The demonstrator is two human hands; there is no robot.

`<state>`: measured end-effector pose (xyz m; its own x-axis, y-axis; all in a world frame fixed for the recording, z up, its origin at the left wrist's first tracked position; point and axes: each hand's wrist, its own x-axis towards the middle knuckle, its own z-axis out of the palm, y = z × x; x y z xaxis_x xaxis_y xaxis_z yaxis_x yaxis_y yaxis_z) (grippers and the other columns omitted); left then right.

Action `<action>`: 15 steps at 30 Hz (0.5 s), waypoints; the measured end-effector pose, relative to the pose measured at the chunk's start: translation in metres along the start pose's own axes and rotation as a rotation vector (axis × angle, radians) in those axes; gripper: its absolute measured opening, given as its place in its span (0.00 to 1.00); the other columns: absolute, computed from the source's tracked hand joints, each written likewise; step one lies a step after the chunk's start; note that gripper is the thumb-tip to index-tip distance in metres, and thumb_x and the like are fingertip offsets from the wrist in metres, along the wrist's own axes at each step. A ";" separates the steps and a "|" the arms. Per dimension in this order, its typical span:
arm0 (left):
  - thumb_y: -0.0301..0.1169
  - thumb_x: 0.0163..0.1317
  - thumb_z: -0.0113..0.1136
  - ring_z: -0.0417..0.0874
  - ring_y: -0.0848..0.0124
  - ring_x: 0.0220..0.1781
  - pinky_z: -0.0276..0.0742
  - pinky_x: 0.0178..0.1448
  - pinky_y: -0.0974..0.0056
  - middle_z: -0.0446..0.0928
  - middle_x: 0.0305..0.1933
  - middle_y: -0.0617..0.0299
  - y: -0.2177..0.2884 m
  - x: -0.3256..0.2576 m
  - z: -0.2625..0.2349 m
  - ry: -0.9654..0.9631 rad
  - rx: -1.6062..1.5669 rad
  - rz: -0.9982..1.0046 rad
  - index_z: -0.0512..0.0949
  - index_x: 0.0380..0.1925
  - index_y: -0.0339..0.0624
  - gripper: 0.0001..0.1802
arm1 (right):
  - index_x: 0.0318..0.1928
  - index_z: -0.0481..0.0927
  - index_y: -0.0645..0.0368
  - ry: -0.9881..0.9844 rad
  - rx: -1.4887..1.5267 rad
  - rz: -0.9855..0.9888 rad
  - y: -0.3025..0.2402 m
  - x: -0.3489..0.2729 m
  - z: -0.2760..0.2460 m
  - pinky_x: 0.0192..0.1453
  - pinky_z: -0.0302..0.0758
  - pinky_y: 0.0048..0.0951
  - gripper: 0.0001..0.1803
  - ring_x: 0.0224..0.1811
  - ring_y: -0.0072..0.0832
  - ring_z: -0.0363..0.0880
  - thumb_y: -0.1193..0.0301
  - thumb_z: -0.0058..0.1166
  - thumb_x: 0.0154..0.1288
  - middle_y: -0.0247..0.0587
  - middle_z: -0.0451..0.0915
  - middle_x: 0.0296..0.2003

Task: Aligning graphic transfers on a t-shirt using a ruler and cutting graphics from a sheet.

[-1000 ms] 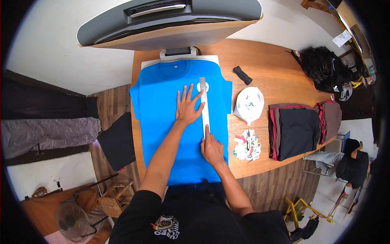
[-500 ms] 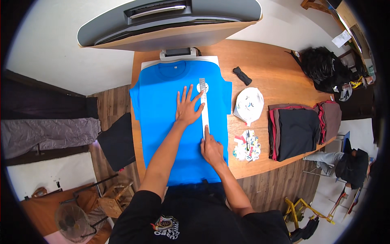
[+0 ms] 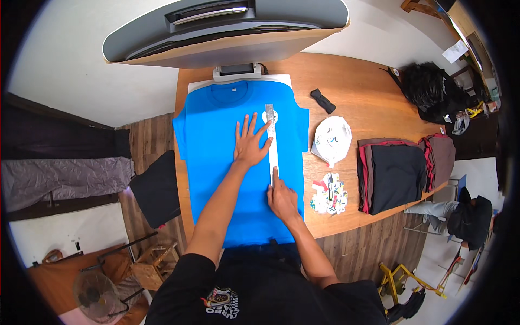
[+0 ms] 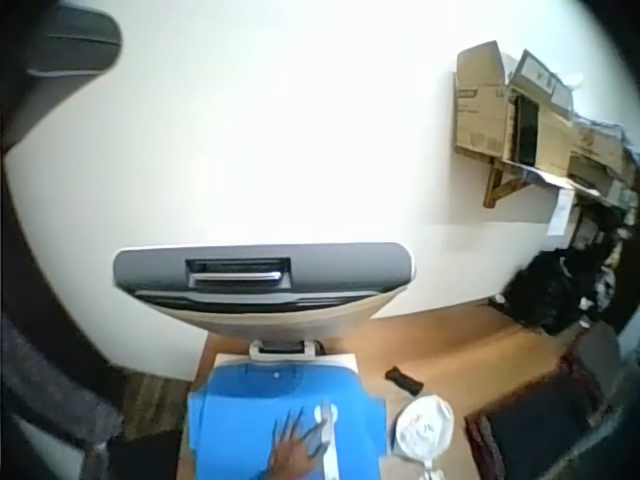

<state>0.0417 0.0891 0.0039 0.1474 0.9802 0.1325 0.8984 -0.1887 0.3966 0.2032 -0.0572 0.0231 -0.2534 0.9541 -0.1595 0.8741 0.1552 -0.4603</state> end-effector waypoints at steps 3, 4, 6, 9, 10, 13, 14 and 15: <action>0.53 0.73 0.54 0.42 0.47 0.86 0.31 0.85 0.36 0.48 0.85 0.52 0.001 0.000 0.000 0.002 -0.005 0.002 0.67 0.75 0.76 0.30 | 0.77 0.57 0.66 -0.013 0.001 0.009 0.001 0.000 0.001 0.35 0.79 0.51 0.36 0.32 0.49 0.84 0.67 0.50 0.74 0.55 0.83 0.39; 0.53 0.73 0.54 0.43 0.47 0.86 0.31 0.85 0.36 0.48 0.85 0.52 0.000 0.000 -0.001 0.005 -0.009 0.002 0.67 0.75 0.76 0.30 | 0.77 0.57 0.66 -0.002 0.000 0.005 0.001 0.000 0.001 0.35 0.79 0.50 0.36 0.32 0.49 0.84 0.67 0.50 0.74 0.54 0.83 0.39; 0.53 0.73 0.54 0.43 0.47 0.86 0.31 0.85 0.36 0.48 0.85 0.52 0.000 0.000 0.000 0.009 -0.003 0.004 0.67 0.75 0.76 0.30 | 0.77 0.57 0.66 0.008 -0.001 0.000 0.001 0.000 0.002 0.35 0.79 0.50 0.36 0.32 0.49 0.84 0.67 0.50 0.74 0.54 0.83 0.39; 0.53 0.73 0.54 0.43 0.47 0.86 0.31 0.85 0.37 0.48 0.85 0.52 0.000 0.000 0.001 0.012 -0.001 0.005 0.68 0.74 0.76 0.30 | 0.78 0.55 0.66 0.021 0.014 -0.020 0.004 -0.001 0.005 0.31 0.76 0.50 0.37 0.29 0.47 0.83 0.66 0.50 0.74 0.52 0.81 0.36; 0.53 0.73 0.54 0.43 0.47 0.86 0.32 0.85 0.37 0.48 0.85 0.51 0.000 0.000 0.001 0.011 -0.004 0.004 0.68 0.74 0.76 0.30 | 0.78 0.56 0.66 0.034 0.013 -0.028 0.004 -0.001 0.005 0.31 0.76 0.50 0.37 0.29 0.46 0.83 0.67 0.50 0.74 0.52 0.81 0.36; 0.53 0.73 0.54 0.42 0.48 0.86 0.31 0.85 0.37 0.48 0.85 0.51 0.000 -0.001 0.000 0.009 -0.002 0.004 0.68 0.74 0.75 0.30 | 0.78 0.56 0.66 0.041 0.014 -0.033 0.004 -0.001 0.005 0.31 0.76 0.49 0.37 0.29 0.46 0.83 0.67 0.51 0.74 0.52 0.81 0.36; 0.53 0.73 0.54 0.42 0.48 0.86 0.31 0.85 0.37 0.48 0.85 0.51 0.001 -0.001 0.000 0.009 -0.002 0.003 0.68 0.74 0.75 0.30 | 0.78 0.56 0.66 0.037 0.017 -0.030 0.004 -0.001 0.005 0.31 0.76 0.49 0.37 0.29 0.46 0.83 0.67 0.51 0.74 0.52 0.81 0.36; 0.53 0.73 0.54 0.42 0.48 0.87 0.31 0.85 0.37 0.48 0.85 0.51 0.001 -0.001 0.000 0.008 0.001 0.004 0.68 0.74 0.75 0.30 | 0.78 0.56 0.66 0.036 0.018 -0.030 0.004 -0.002 0.005 0.31 0.76 0.49 0.37 0.29 0.46 0.83 0.67 0.51 0.74 0.52 0.81 0.36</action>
<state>0.0422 0.0883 0.0041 0.1477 0.9789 0.1412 0.8982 -0.1925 0.3952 0.2048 -0.0595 0.0172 -0.2636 0.9579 -0.1142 0.8589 0.1792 -0.4797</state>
